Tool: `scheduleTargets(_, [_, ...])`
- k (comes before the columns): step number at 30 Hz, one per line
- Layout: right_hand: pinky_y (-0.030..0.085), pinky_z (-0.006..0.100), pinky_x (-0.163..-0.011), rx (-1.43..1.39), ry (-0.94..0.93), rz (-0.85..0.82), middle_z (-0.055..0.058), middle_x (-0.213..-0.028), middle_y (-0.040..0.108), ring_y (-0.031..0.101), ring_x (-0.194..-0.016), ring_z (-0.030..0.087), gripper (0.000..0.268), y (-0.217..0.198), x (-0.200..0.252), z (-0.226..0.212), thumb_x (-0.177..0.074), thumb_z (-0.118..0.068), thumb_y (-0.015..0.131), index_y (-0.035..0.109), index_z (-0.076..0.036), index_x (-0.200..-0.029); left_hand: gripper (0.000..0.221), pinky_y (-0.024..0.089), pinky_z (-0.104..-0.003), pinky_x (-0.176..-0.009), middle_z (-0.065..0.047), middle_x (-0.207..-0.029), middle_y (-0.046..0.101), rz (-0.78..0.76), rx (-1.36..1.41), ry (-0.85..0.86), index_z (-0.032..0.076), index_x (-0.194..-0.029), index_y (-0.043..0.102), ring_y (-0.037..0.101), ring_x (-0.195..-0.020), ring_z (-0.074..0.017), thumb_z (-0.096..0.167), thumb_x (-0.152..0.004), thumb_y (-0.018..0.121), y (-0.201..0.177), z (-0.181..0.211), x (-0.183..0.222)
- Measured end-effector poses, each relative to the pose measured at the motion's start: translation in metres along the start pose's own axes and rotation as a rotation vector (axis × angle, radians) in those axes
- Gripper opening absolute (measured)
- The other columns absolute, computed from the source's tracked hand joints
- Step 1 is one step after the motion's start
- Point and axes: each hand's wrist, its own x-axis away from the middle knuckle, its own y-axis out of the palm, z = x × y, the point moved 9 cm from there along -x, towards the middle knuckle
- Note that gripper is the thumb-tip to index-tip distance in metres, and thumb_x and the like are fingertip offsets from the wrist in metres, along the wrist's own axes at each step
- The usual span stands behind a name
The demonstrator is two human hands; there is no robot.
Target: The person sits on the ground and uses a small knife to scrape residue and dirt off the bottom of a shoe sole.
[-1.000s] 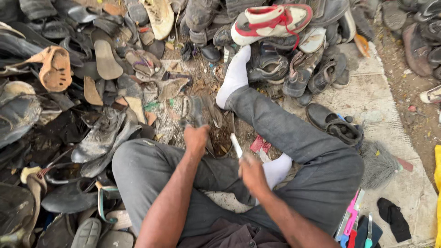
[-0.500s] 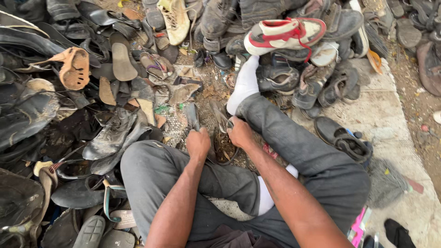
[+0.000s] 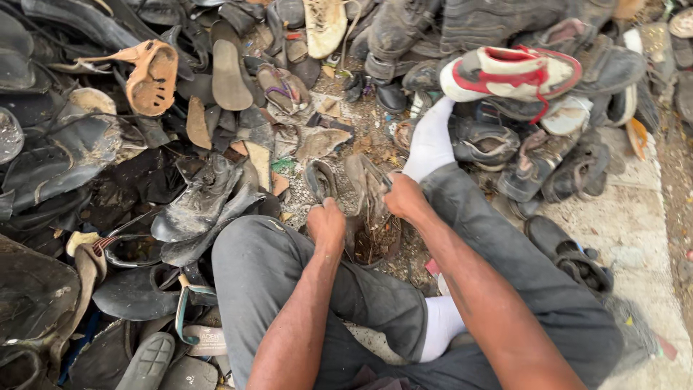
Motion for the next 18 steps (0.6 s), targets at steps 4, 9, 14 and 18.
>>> scheduleTargets(4, [0.042, 0.039, -0.052, -0.436, 0.267, -0.137, 0.011, -0.084, 0.068, 0.054, -0.062, 0.017, 0.008, -0.008, -0.003, 0.005, -0.090, -0.004, 0.067, 0.065, -0.008, -0.096, 0.048, 0.050, -0.051, -0.087, -0.029, -0.094, 0.073, 0.007, 0.045, -0.027, -0.006, -0.095, 0.073, 0.070, -0.092, -0.0445, 0.036, -0.093, 0.050, 0.005, 0.002, -0.003])
scheduleTargets(9, [0.030, 0.029, -0.037, -0.619, 0.317, -0.185, 0.009, -0.078, 0.067, 0.042, -0.044, 0.010, 0.016, -0.060, -0.056, -0.027, -0.091, 0.005, 0.060, 0.058, -0.005, -0.102, 0.045, 0.051, -0.048, -0.085, -0.024, -0.089, 0.075, -0.014, 0.091, -0.067, -0.003, -0.095, 0.075, 0.073, -0.088, -0.0383, 0.034, -0.090, 0.050, 0.002, 0.010, 0.005])
scheduleTargets(14, [0.031, 0.025, -0.039, -1.248, 0.366, -0.080, 0.000, -0.070, 0.058, 0.039, -0.043, 0.006, 0.014, -0.070, -0.116, -0.094, -0.093, -0.004, 0.067, 0.060, -0.010, -0.103, 0.043, 0.053, -0.049, -0.080, -0.020, -0.083, 0.075, -0.056, 0.157, -0.144, -0.001, -0.096, 0.072, 0.073, -0.081, -0.0359, 0.034, -0.092, 0.047, 0.006, 0.006, 0.009])
scheduleTargets(18, [0.031, 0.026, -0.038, -1.047, 0.227, -0.126, 0.002, -0.070, 0.058, 0.041, -0.044, 0.007, 0.013, -0.049, -0.113, -0.165, -0.095, -0.007, 0.069, 0.059, -0.004, -0.102, 0.041, 0.053, -0.050, -0.080, -0.022, -0.086, 0.074, -0.055, 0.029, -0.074, -0.003, -0.096, 0.070, 0.072, -0.083, -0.0368, 0.032, -0.095, 0.049, 0.002, 0.017, 0.008])
